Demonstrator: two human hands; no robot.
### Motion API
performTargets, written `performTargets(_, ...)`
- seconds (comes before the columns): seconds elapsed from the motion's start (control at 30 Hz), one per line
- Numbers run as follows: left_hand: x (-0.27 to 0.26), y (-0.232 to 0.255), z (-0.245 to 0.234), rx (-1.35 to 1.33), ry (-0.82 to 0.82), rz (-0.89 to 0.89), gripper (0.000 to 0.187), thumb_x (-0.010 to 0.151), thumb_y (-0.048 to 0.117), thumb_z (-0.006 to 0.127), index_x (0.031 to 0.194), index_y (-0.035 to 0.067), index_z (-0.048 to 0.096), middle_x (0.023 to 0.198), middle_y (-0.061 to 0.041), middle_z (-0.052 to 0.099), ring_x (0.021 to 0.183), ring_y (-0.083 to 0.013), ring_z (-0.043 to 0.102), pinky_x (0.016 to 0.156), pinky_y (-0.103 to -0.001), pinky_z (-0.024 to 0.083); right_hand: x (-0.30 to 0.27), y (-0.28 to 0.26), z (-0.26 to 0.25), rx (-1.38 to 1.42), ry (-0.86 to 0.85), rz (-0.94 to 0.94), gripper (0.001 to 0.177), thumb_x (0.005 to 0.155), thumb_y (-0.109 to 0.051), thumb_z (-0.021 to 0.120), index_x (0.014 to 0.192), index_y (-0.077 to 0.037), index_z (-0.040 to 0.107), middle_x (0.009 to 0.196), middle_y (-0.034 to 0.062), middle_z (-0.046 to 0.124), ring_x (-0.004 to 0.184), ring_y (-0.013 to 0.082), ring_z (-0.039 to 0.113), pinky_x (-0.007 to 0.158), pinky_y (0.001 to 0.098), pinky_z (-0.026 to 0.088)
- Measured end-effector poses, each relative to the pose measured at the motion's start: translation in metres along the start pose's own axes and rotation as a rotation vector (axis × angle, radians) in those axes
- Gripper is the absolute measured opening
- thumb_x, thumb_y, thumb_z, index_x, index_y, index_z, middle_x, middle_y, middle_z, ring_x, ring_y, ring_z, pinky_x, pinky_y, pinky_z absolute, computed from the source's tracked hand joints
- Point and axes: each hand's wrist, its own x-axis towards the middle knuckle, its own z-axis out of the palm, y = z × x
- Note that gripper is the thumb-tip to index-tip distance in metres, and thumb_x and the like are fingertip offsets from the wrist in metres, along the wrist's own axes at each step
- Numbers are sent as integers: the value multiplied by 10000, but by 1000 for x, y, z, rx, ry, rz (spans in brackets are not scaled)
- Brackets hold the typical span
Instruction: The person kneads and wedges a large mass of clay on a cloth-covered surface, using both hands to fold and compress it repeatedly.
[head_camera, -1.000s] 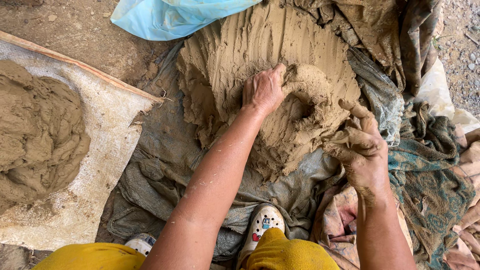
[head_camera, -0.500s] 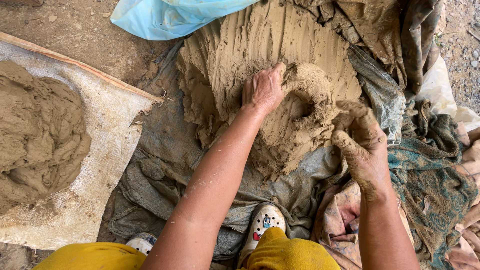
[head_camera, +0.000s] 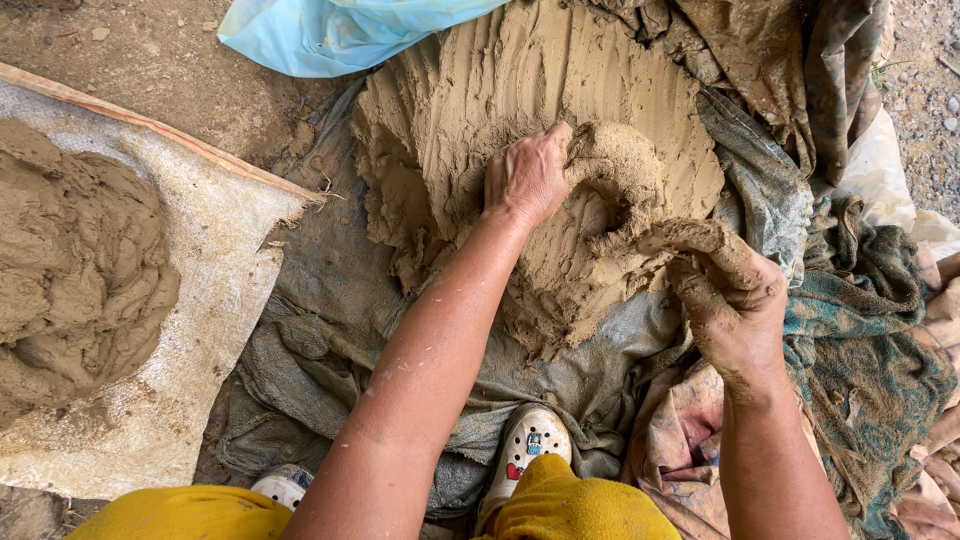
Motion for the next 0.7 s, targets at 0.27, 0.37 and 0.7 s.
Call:
performTargets(0.27, -1, 0, -1, -7, -1, 10, 151, 983, 25, 468, 1003, 137, 566, 668, 2, 548, 576, -127, 553, 521, -323, 510, 10, -22, -2, -269, -274, -211, 273, 930, 53, 691, 1186, -37, 717, 1109, 72, 753, 1003, 178, 715, 910, 270, 563)
performTargets(0.37, -1, 2, -3, 4, -27, 0, 167, 945, 7, 486, 1025, 131, 565, 677, 2, 548, 577, -126, 554, 513, -320, 510, 10, -27, -5, -456, -387, -290, 240, 819, -16, 758, 1056, -50, 738, 1083, 110, 755, 934, 216, 733, 837, 304, 568)
performTargets(0.7, 2, -11, 18, -17, -12, -1, 118, 1051, 74, 462, 989, 129, 546, 650, 7, 496, 550, -134, 506, 481, -316, 482, 44, -43, -131, -470, -337, 49, 259, 929, -98, 696, 1186, -78, 723, 1302, 112, 716, 1169, 257, 694, 996, 390, 571)
